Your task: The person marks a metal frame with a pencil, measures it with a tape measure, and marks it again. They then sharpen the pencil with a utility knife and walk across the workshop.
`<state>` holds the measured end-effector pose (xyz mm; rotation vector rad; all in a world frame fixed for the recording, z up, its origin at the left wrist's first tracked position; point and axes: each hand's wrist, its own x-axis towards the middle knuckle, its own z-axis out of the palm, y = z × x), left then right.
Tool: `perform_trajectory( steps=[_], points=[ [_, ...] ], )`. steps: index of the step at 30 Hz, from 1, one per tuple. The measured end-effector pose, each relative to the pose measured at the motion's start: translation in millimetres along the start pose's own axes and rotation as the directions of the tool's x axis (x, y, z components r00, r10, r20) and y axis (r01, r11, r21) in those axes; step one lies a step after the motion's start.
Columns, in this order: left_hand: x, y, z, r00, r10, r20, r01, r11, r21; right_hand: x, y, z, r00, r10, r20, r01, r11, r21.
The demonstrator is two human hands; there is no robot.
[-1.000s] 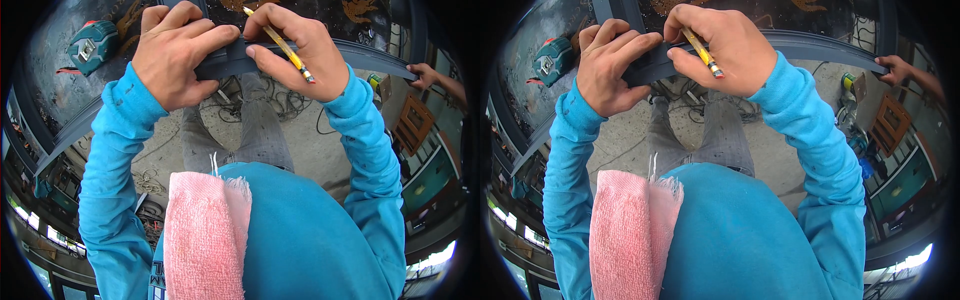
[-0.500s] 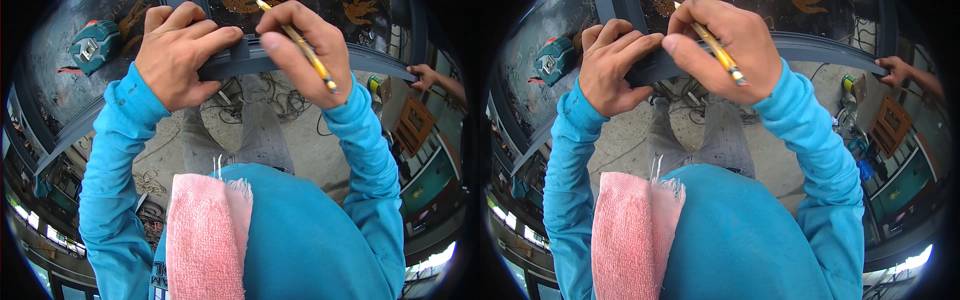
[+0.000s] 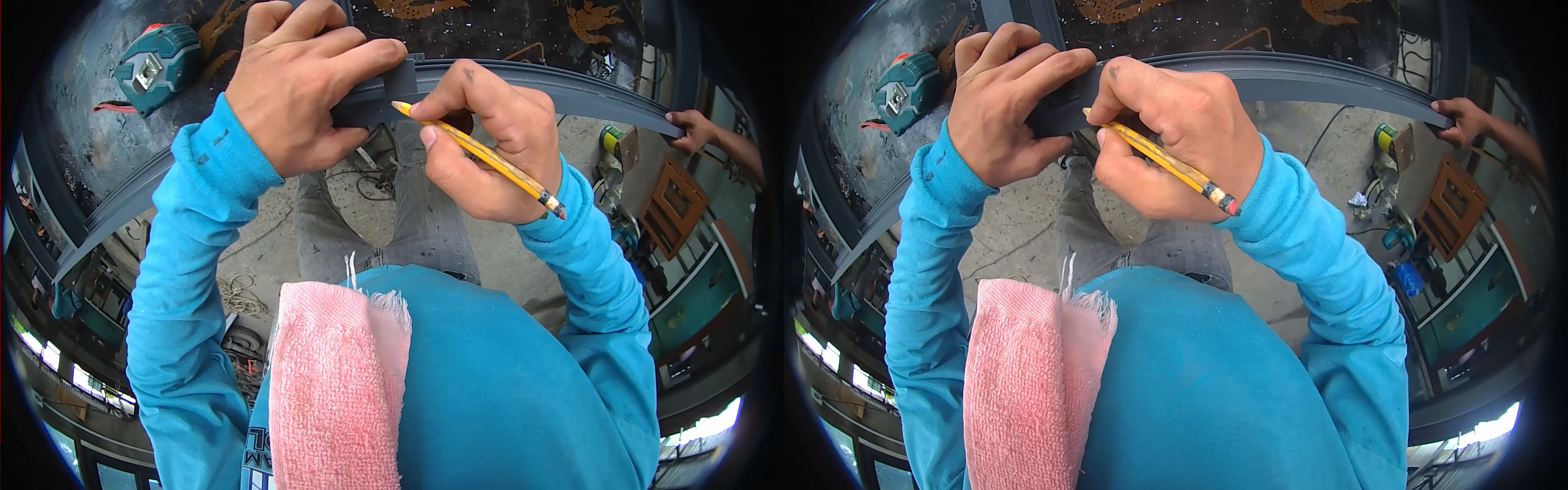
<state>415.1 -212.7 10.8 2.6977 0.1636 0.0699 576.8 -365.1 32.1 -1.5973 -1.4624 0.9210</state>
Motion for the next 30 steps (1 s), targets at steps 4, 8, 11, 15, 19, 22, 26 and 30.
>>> perform_trajectory(
  steps=[4, 8, 11, 15, 19, 22, 26, 30],
  points=[
    [-0.5, -0.2, 1.6, 1.0, 0.0, -0.004, 0.0, 1.0, 0.009, 0.7, 1.1, 2.7, 1.0, -0.004, -0.018, 0.004, 1.0, -0.004],
    [0.1, -0.4, -0.4, 1.0, 0.003, 0.002, -0.004, 1.0, 0.009, 0.9, 1.4, 5.1, 0.999, -0.006, -0.038, 0.006, 1.0, -0.007],
    [-0.1, 0.2, 0.1, 1.0, 0.001, 0.001, -0.001, 1.0, 0.006, 0.6, 0.7, 4.2, 0.999, -0.005, -0.033, 0.004, 1.0, -0.013],
    [-0.7, 0.2, 1.7, 1.0, 0.005, -0.012, -0.005, 1.0, 0.012, -0.2, 1.1, 1.9, 1.0, -0.002, 0.014, 0.002, 1.0, -0.013],
    [-0.8, 0.6, 0.6, 1.0, -0.005, 0.008, 0.005, 1.0, 0.008, -0.3, 0.8, 4.4, 0.999, -0.005, -0.032, 0.005, 1.0, -0.025],
    [-1.0, -0.3, 2.9, 1.0, 0.002, -0.012, -0.001, 1.0, 0.013, -1.1, 2.5, 4.5, 1.0, -0.01, -0.023, 0.009, 1.0, -0.012],
    [-0.7, 1.2, 0.3, 1.0, -0.003, 0.003, 0.003, 1.0, 0.01, -0.8, 2.9, 1.4, 0.999, -0.025, 0.024, 0.025, 0.999, -0.027],
    [1.3, 2.7, -2.2, 1.0, -0.006, 0.011, 0.006, 1.0, -0.001, -0.7, -1.2, -4.7, 0.989, 0.073, -0.126, -0.055, 0.988, 0.142]
  ],
)
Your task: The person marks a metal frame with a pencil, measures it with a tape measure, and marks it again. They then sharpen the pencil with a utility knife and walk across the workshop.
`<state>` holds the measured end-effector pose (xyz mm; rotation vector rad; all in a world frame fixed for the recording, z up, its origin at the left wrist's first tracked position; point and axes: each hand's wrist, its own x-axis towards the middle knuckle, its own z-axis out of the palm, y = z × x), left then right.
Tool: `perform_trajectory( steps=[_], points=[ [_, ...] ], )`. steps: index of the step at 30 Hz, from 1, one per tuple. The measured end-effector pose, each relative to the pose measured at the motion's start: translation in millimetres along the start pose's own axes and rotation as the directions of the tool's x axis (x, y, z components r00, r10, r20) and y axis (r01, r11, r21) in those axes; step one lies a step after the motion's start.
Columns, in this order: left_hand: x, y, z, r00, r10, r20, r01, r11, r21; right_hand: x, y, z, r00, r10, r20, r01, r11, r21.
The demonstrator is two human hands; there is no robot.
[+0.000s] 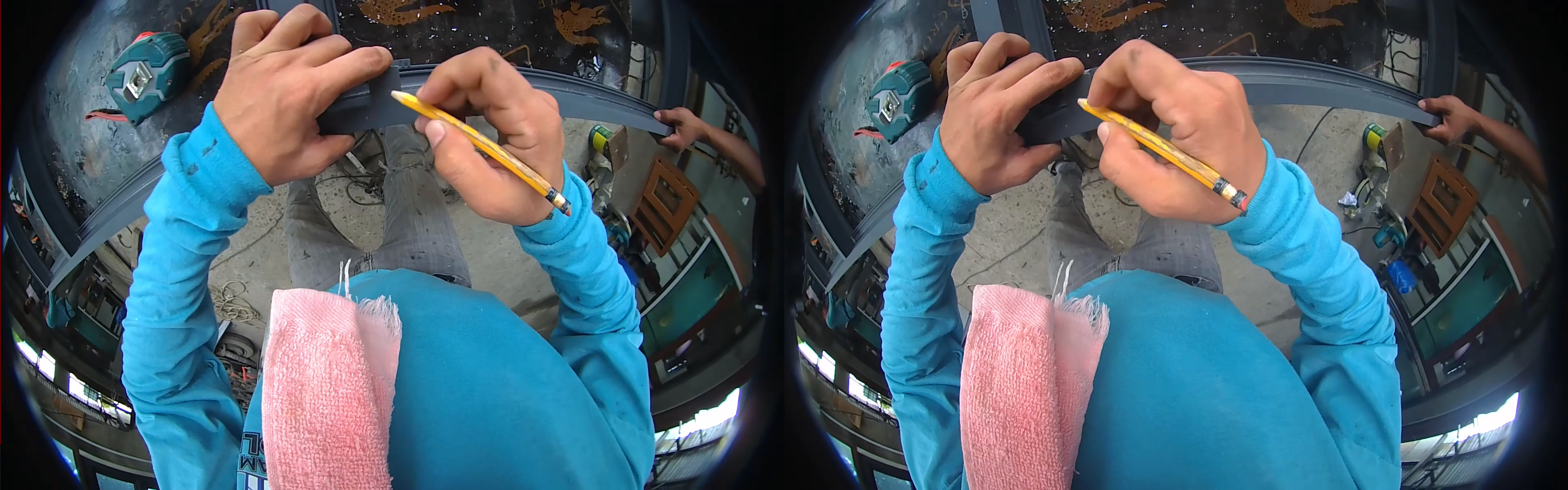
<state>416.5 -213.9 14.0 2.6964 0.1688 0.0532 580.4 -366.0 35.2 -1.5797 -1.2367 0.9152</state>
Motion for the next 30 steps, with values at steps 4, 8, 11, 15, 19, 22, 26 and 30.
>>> perform_trajectory(
  steps=[4, 8, 11, 15, 19, 22, 26, 30],
  points=[
    [2, 1, -1, 1.0, -0.004, 0.009, 0.004, 1.0, -0.017, -6, 8, -13, 0.997, -0.03, 0.067, 0.036, 0.995, -0.088],
    [-2, -3, 6, 0.999, 0.015, -0.042, -0.016, 1.0, -0.026, -5, 10, -9, 0.996, -0.044, 0.076, 0.054, 0.989, -0.138],
    [-2, -2, 6, 0.999, 0.011, -0.041, -0.013, 1.0, -0.029, -5, 9, -7, 0.997, -0.054, 0.063, 0.063, 0.986, -0.152],
    [-3, -3, 5, 0.999, 0.014, -0.038, -0.015, 1.0, -0.023, -5, 9, -5, 0.996, -0.061, 0.059, 0.07, 0.986, -0.155],
    [-3, -2, 6, 0.999, 0.014, -0.042, -0.015, 1.0, -0.025, -6, 11, -6, 0.993, -0.085, 0.085, 0.098, 0.981, -0.168],
    [-3, -3, 6, 0.999, 0.015, -0.045, -0.016, 1.0, -0.02, -6, 10, -5, 0.996, -0.056, 0.074, 0.067, 0.985, -0.161],
    [-3, -3, 8, 0.998, 0.021, -0.057, -0.022, 1.0, -0.012, -5, 8, -5, 0.997, -0.042, 0.068, 0.052, 0.985, -0.163],
    [-4, -4, 7, 0.999, 0.016, -0.042, -0.017, 1.0, -0.017, -8, 10, -4, 0.996, -0.035, 0.082, 0.045, 0.991, -0.126]
  ],
)
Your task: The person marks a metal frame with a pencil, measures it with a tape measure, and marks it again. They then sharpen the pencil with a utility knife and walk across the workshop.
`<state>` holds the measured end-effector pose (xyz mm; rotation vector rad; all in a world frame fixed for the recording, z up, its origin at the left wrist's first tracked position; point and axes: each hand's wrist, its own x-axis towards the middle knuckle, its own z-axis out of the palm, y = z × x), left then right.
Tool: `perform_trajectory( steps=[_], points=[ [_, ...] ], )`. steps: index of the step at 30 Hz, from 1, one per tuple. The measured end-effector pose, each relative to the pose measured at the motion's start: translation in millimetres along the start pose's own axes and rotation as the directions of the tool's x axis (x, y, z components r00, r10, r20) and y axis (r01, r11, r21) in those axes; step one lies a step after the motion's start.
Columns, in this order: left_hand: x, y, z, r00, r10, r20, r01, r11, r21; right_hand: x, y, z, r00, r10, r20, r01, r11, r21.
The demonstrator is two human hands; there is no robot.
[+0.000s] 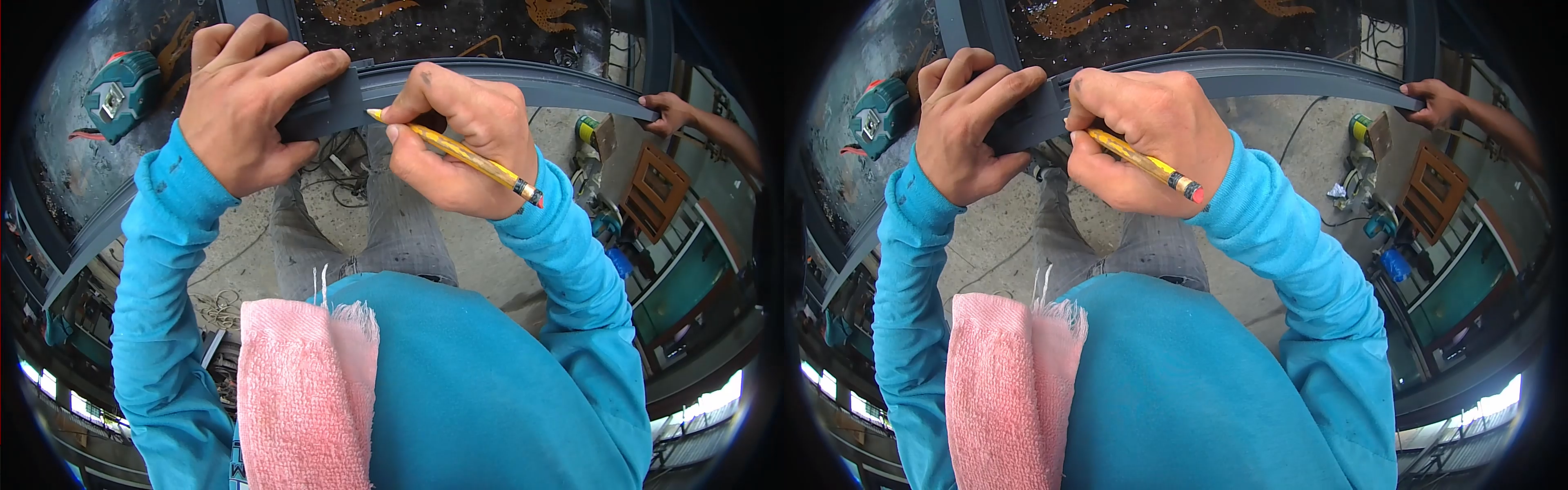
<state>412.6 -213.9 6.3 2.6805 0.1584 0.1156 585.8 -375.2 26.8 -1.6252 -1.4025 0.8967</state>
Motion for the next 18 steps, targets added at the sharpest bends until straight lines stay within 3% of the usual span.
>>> perform_trajectory(
  steps=[3, 4, 6, 7, 9, 10, 11, 13, 15, 16, 17, 18],
  points=[
    [0, 1, 0, 1.0, -0.005, 0.016, 0.005, 1.0, 0.007, 0, 1, -2, 0.999, 0.017, -0.049, -0.014, 0.997, 0.071],
    [0, 1, -2, 0.999, -0.011, 0.04, 0.011, 1.0, 0.015, -4, 1, -1, 0.978, 0.181, -0.108, -0.133, 0.927, 0.352],
    [1, 3, -6, 0.997, -0.024, 0.072, 0.022, 0.999, 0.033, 0, 6, -2, 0.935, 0.212, -0.285, -0.039, 0.859, 0.511],
    [2, 6, -6, 0.996, -0.025, 0.082, 0.021, 0.999, 0.04, -1, 9, -6, 0.933, 0.212, -0.29, -0.051, 0.876, 0.479],
    [10, 14, -11, 0.992, -0.035, 0.12, 0.037, 0.999, -0.016, 2, 15, -13, 0.981, 0.027, -0.191, -0.007, 0.994, 0.106],
    [12, 19, -14, 0.996, -0.024, 0.083, 0.027, 0.999, -0.04, 2, 18, -18, 0.991, -0.039, -0.128, 0.027, 0.995, -0.091],
    [11, 22, -15, 0.999, -0.007, 0.043, 0.01, 0.998, -0.064, 6, 19, -12, 0.981, -0.096, -0.171, 0.068, 0.984, -0.165],
    [13, 24, -28, 0.996, -0.022, -0.088, 0.01, 0.991, -0.13, 17, 15, -9, 0.996, 0.046, -0.08, -0.066, 0.961, -0.268],
    [-2, 9, -38, 0.915, -0.323, -0.243, 0.318, 0.946, -0.06, 31, 21, -11, 0.991, 0.131, 0.028, -0.116, 0.942, -0.315],
    [-15, -10, -43, 0.876, -0.39, -0.283, 0.44, 0.888, 0.136, 37, 26, -10, 0.989, 0.135, 0.06, -0.109, 0.941, -0.321],
    [-32, -34, -44, 0.845, -0.48, -0.235, 0.533, 0.79, 0.303, 42, 31, -15, 0.985, 0.139, 0.098, -0.1, 0.939, -0.329],
    [-37, -41, -46, 0.853, -0.495, -0.165, 0.52, 0.775, 0.359, 47, 37, -22, 0.997, 0.073, 0.014, -0.064, 0.946, -0.318]
  ],
)
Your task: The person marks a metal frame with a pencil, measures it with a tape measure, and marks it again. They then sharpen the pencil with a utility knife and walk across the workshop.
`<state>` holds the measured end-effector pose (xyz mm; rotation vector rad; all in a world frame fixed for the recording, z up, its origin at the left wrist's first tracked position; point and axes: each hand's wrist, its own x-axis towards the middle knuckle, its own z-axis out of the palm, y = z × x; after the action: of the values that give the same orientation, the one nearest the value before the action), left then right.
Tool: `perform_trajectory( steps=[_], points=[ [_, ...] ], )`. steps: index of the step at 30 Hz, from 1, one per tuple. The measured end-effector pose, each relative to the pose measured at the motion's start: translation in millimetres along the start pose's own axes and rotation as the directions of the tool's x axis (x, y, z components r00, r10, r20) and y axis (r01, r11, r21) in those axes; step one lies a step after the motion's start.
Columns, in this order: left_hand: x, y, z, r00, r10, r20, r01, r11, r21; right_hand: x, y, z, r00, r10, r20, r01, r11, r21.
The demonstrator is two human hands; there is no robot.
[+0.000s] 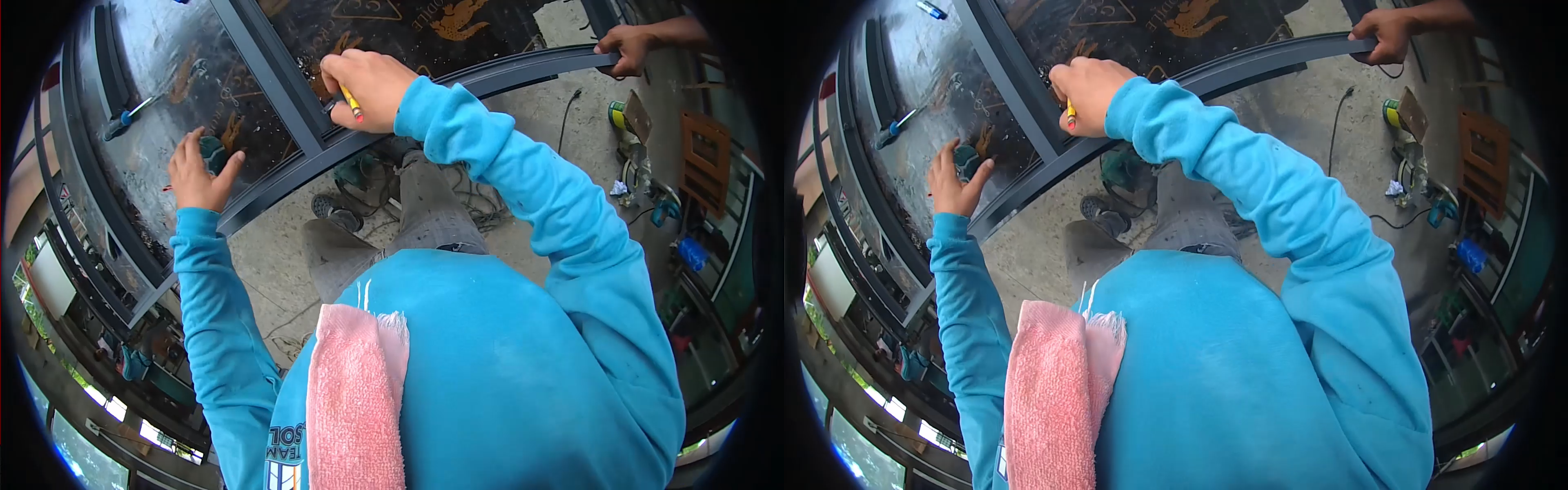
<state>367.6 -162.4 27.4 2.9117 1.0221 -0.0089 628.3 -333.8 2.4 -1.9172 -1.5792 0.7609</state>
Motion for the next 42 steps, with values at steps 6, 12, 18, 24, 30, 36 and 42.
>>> perform_trajectory(
  steps=[6, 12, 18, 24, 30, 36, 42],
  points=[
    [10, -33, 9, 0.954, -0.196, 0.228, 0.181, 0.98, 0.086, -1, 5, -48, 0.894, -0.117, -0.432, 0.04, 0.982, -0.184],
    [2, -28, -49, 0.881, -0.037, 0.471, 0.462, 0.276, -0.843, -83, -90, -21, 0.948, 0.316, -0.021, -0.18, 0.593, 0.785],
    [-77, 32, -109, 0.851, 0.524, 0.028, -0.157, 0.305, -0.939, -71, -197, 56, 0.862, 0.429, 0.272, -0.032, -0.488, 0.872],
    [-122, 73, -99, 0.853, 0.11, 0.51, 0.518, -0.306, -0.799, -86, -218, 62, 0.888, 0.367, -0.277, 0.057, 0.509, 0.859],
    [-80, 84, -89, 0.663, 0.545, 0.513, 0.666, -0.116, -0.737, -104, -163, -6, 0.991, 0.121, -0.066, -0.042, 0.722, 0.691],
    [-44, 98, -99, 0.496, 0.613, 0.615, 0.666, 0.185, -0.722, -110, -104, -50, 0.959, 0.053, 0.28, -0.267, 0.514, 0.815],
    [-51, 90, -98, 0.44, 0.458, 0.772, 0.723, 0.328, -0.607, -107, -75, -68, 0.977, -0.014, 0.214, -0.127, 0.764, 0.633]
  ],
)
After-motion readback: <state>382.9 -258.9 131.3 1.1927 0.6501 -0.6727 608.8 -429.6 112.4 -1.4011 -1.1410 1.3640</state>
